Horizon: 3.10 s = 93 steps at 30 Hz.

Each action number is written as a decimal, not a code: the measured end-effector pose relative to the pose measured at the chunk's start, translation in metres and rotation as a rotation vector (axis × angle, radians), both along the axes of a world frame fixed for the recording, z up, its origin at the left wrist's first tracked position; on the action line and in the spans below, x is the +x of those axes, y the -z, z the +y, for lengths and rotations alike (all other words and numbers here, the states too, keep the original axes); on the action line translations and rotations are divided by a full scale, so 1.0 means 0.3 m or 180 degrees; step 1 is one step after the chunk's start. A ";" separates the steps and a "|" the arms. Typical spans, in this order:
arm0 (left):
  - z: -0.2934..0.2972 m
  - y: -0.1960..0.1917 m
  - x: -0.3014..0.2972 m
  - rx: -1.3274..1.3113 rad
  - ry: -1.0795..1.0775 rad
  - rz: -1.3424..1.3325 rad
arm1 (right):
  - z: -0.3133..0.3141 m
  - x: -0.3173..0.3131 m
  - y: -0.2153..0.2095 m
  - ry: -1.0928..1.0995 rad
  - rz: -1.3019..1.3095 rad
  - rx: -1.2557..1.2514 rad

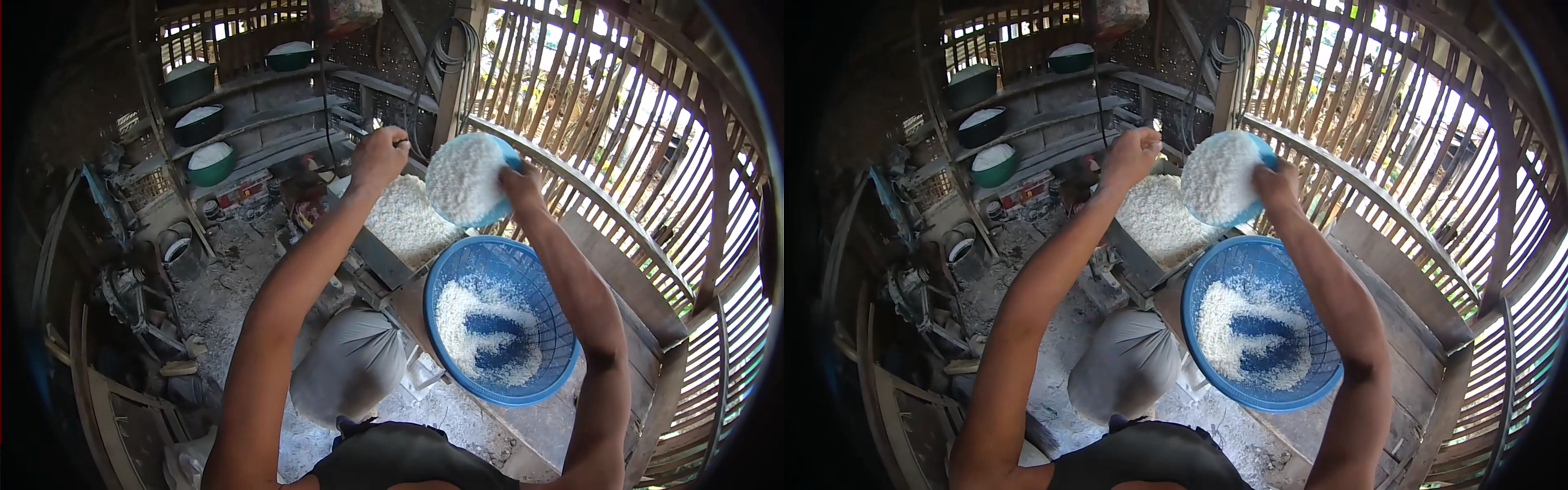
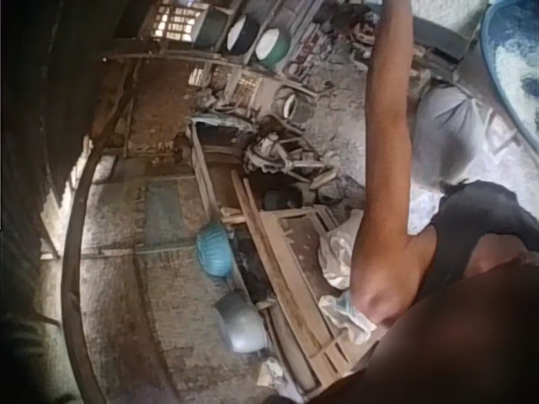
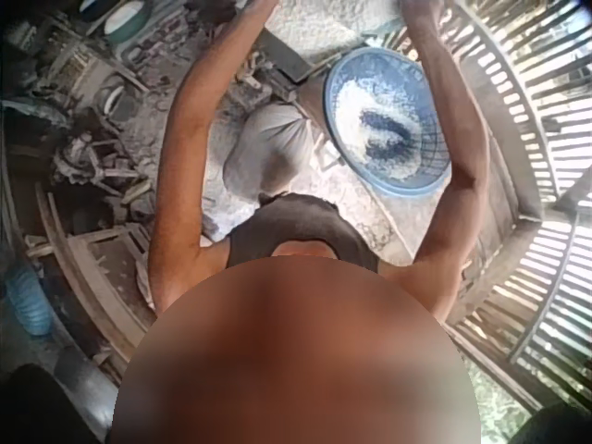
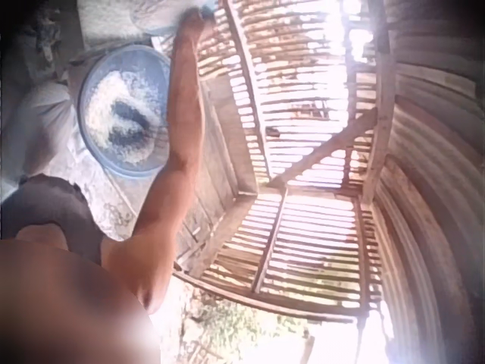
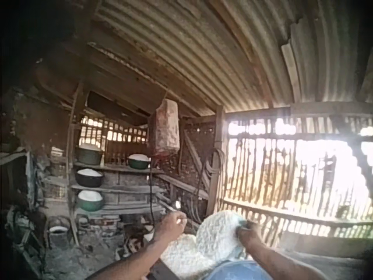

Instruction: The person scoops white grain from a blue basin into a metal hopper using a blue scoop, then rubs their hands together and wipes the grain in the hopper.

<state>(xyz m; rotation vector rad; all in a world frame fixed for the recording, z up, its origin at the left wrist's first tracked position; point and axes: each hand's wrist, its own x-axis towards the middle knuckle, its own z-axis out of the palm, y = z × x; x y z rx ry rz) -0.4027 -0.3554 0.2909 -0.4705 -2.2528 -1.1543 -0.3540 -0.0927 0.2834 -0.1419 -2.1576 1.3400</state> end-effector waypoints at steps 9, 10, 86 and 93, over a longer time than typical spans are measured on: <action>-0.123 0.112 -0.155 -0.0020 -0.0129 -0.0350 | -0.246 -0.144 -0.127 0.0528 0.0479 0.2100; -0.131 0.127 -0.167 0.0052 -0.0123 -0.0377 | -0.263 -0.151 -0.131 0.0512 0.0486 0.2170; 0.494 0.630 0.906 0.2686 0.1847 -0.2785 | 0.266 1.267 0.758 0.1967 -0.0861 -0.0663; 0.579 0.520 0.949 0.1981 0.2187 -0.2479 | 0.150 1.166 0.866 0.2032 -0.0178 -0.3063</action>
